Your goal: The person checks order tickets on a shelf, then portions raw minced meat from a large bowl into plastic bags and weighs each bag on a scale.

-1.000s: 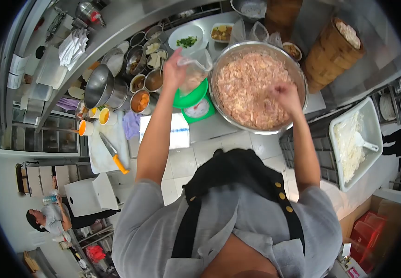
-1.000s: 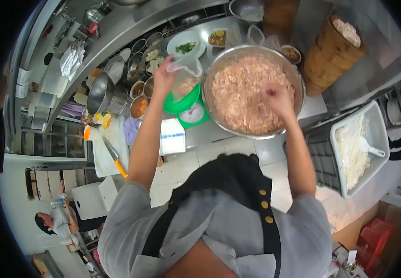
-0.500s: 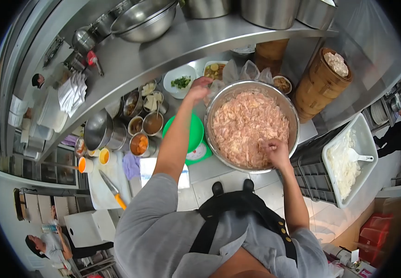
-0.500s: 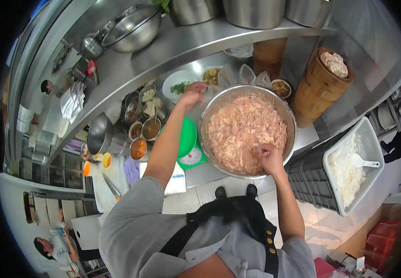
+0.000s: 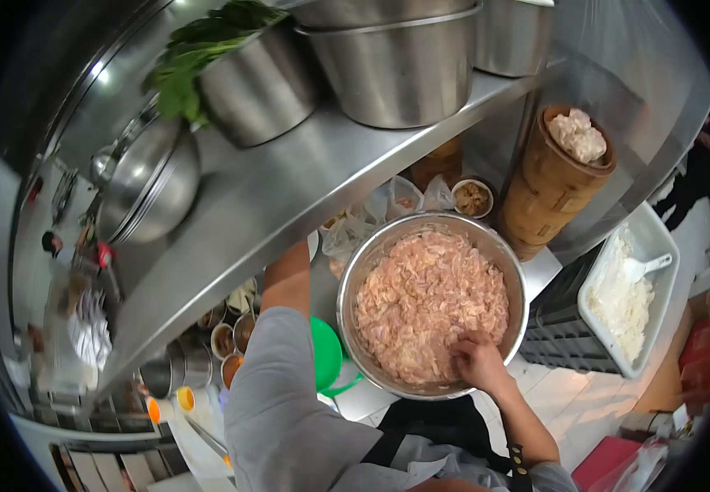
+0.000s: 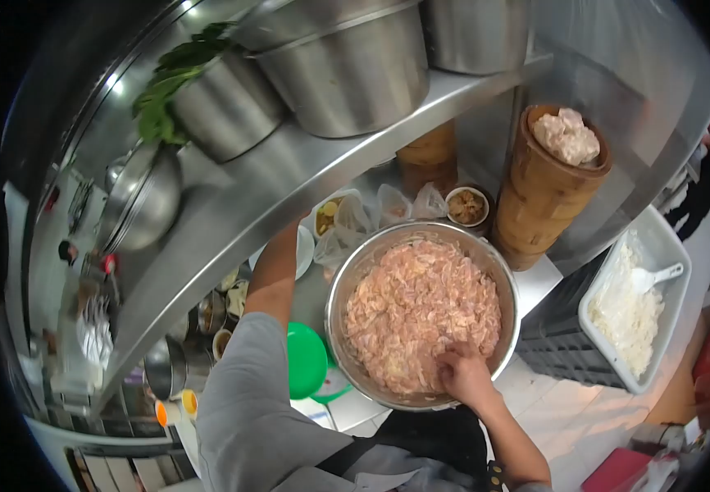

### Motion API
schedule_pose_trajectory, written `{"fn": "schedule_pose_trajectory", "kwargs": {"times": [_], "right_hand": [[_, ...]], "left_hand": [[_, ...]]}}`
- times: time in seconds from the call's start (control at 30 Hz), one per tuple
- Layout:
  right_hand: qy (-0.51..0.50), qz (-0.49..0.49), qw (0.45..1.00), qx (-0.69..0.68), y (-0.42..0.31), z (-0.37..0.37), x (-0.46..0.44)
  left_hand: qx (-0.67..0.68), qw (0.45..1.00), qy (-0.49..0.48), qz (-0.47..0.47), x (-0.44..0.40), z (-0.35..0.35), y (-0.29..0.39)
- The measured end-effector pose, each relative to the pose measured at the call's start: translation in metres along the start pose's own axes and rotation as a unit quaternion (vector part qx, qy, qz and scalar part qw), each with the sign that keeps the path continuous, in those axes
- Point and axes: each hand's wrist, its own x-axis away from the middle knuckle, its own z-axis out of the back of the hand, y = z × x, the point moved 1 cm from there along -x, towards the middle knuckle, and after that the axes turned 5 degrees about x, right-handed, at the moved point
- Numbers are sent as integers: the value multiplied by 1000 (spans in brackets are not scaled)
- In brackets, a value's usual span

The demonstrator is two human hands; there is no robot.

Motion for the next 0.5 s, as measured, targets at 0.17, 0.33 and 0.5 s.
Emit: {"fn": "schedule_pose_trajectory", "kwargs": {"times": [0.17,0.33,0.5], "right_hand": [[44,-45,998,5,-5,-1,-10],[28,-82,996,23,-5,-5,-13],[44,-75,996,17,-8,-4,-17]], "left_hand": [[-6,999,-52,13,-66,-49,-4],[67,994,-80,30,-87,-66,-11],[229,963,-120,72,-85,-66,-16]]}}
